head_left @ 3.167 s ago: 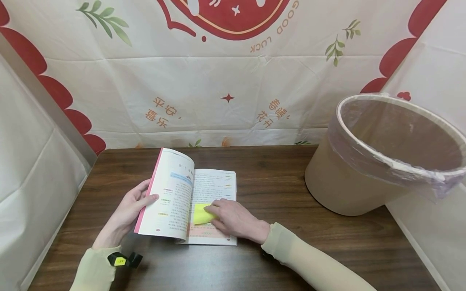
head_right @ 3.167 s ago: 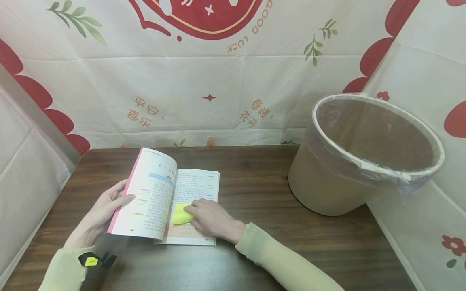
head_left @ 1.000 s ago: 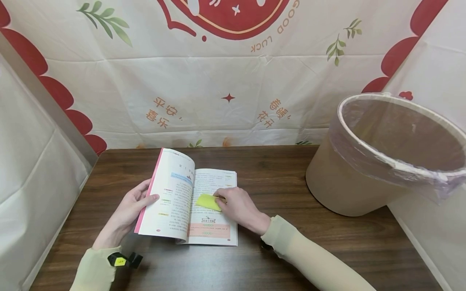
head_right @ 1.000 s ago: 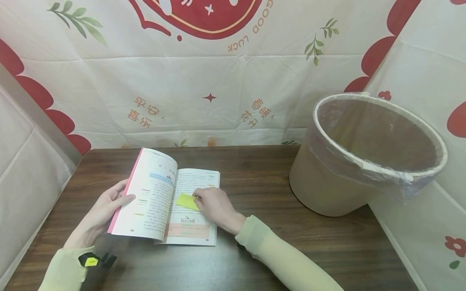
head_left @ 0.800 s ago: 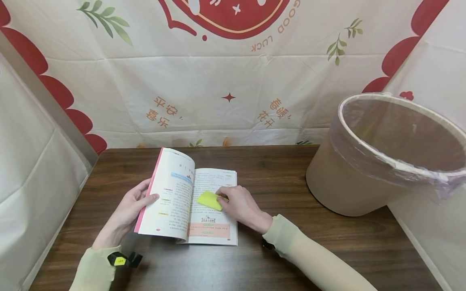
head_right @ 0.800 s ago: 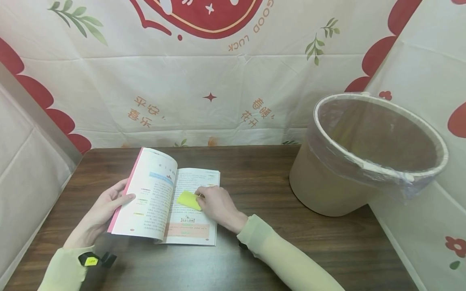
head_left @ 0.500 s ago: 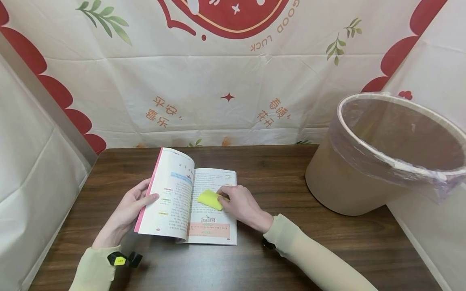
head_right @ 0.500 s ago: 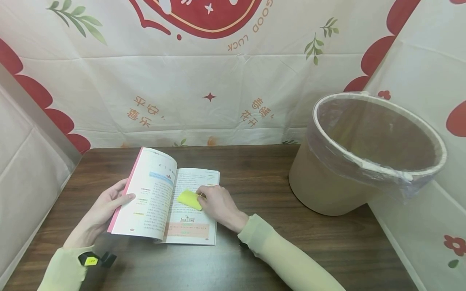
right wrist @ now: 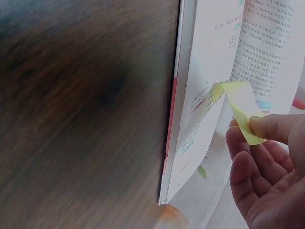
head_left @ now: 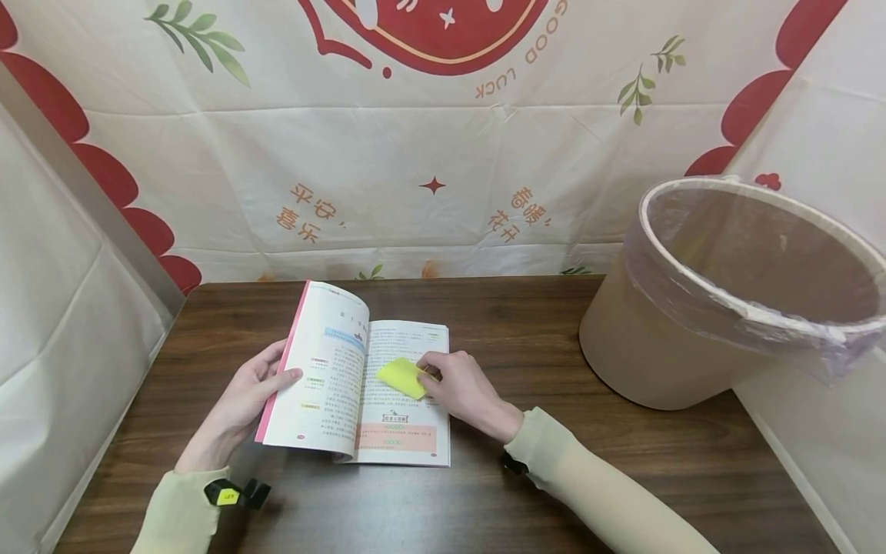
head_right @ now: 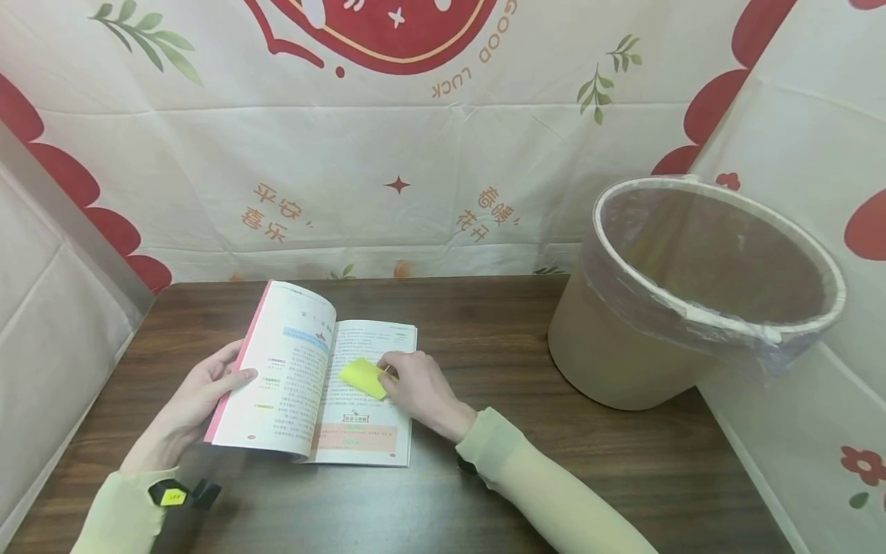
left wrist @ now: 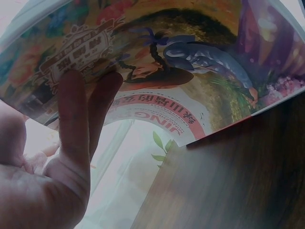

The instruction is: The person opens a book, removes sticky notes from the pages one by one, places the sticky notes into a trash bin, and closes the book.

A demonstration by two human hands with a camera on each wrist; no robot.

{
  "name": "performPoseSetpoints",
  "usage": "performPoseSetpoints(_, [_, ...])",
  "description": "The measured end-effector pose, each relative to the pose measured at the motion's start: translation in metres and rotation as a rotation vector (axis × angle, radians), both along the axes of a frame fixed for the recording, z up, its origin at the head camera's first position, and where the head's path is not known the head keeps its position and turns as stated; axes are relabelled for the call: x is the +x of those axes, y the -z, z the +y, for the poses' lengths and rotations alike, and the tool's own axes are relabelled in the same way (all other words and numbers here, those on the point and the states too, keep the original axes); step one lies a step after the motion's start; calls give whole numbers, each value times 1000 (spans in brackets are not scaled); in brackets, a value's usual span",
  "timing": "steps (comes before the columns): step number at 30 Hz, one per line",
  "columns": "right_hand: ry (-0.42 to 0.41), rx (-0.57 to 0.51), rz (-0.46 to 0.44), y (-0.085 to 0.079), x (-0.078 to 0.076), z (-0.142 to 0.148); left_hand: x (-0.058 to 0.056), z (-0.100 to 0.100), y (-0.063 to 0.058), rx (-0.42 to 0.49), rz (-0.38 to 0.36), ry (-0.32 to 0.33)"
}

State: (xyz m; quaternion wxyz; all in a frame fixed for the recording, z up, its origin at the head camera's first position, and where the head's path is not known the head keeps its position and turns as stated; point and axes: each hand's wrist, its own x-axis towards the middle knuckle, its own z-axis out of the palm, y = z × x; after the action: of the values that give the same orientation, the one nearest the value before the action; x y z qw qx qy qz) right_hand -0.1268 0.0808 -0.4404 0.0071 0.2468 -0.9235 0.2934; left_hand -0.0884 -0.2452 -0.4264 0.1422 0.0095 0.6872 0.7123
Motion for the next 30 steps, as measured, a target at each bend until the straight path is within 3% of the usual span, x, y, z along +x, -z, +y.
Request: performPoseSetpoints(30, [60, -105, -98, -2, -3, 13, 0, 0, 2, 14, 8, 4])
